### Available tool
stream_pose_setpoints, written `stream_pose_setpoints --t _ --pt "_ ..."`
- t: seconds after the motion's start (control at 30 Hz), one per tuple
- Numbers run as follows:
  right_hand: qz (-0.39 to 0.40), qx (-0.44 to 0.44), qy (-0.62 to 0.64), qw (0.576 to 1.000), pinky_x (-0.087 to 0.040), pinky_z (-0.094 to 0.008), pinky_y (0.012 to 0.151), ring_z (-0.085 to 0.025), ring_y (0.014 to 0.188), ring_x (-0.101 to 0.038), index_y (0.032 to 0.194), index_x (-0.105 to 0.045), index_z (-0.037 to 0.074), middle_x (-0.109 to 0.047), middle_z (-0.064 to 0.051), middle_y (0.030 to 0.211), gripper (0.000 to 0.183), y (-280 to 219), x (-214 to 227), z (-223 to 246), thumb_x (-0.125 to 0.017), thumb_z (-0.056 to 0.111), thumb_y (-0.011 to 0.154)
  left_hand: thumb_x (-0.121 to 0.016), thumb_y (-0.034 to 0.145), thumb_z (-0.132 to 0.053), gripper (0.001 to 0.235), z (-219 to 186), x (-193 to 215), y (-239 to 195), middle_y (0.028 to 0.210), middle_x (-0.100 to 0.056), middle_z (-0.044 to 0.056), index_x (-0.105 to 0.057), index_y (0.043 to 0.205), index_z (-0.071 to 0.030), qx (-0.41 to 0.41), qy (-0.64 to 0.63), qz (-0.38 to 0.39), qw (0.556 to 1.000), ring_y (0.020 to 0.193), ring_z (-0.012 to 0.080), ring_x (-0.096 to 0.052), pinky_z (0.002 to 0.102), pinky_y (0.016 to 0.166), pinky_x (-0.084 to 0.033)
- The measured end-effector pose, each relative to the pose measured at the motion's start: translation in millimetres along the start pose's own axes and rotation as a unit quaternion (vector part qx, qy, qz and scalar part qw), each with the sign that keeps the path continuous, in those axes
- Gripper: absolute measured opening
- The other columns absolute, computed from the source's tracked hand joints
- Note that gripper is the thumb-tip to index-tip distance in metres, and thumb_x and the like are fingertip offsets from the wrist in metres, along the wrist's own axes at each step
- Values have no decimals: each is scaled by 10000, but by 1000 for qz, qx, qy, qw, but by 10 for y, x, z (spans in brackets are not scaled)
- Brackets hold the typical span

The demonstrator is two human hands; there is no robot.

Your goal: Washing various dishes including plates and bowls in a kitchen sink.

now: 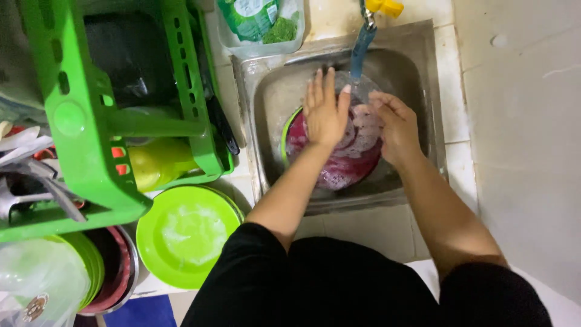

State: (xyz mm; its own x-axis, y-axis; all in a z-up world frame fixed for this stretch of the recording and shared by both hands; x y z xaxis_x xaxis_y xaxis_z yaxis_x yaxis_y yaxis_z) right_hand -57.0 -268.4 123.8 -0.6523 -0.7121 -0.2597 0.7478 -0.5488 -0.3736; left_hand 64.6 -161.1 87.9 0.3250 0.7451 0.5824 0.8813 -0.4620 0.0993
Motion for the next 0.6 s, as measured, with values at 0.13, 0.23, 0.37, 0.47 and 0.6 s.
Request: stream_pose_setpoints --t 0.13,0.23,0.37,0.47,0.6 --pt "-26 0 160 987 -576 -308 840 -164 987 -717 1343 -638 29 -737 -66 1151 261 202 38 -190 -599 120 1101 -577 980 -403 561 -440 -32 0 1587 -399 156 -501 1500 -207 -180 223 73 955 1555 381 -294 661 1252 -163" --pt "-24 3 183 983 -614 -347 861 -193 992 -743 1324 -621 58 -743 -72 1154 276 121 61 -7 -606 169 1071 -575 1040 -453 436 -433 -24 112 1663 -415 42 -496 1456 -346 -265 161 71 948 1580 322 -305 638 1309 -158" --pt "-27 -13 141 990 -605 -368 754 -220 888 -742 1274 -610 106 -740 -81 1080 260 151 335 -25 -628 238 1052 -593 991 -499 613 -271 -25 292 1585 -381 160 -506 1553 -272 -188 141 114 965 1519 377 -299 655 1256 -152" --pt "-34 -20 142 989 -594 -373 742 -223 879 -735 1289 -611 99 -735 -87 1068 271 202 379 -158 -648 254 1070 -576 1029 -521 652 -332 -47 229 1654 -350 140 -455 1552 -151 -104 88 42 990 1546 392 -307 613 1282 -197" --pt "0 -18 191 981 -602 -361 832 -203 949 -734 1322 -621 74 -740 -70 1107 307 245 364 -78 -669 238 1066 -596 990 -521 391 -571 48 168 1636 -371 102 -658 1319 -319 -245 149 108 952 1515 330 -363 638 1254 -197"
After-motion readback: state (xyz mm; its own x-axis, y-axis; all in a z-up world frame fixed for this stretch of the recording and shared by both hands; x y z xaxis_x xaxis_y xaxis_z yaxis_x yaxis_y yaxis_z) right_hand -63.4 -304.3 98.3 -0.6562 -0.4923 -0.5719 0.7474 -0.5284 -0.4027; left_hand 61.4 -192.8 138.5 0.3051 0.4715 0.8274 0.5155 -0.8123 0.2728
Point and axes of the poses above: each hand's wrist, its own y-axis towards the middle knuckle, its own x-axis out of the back of the hand, z = x × y, the point moved 3 cm from there along y, towards the middle knuckle
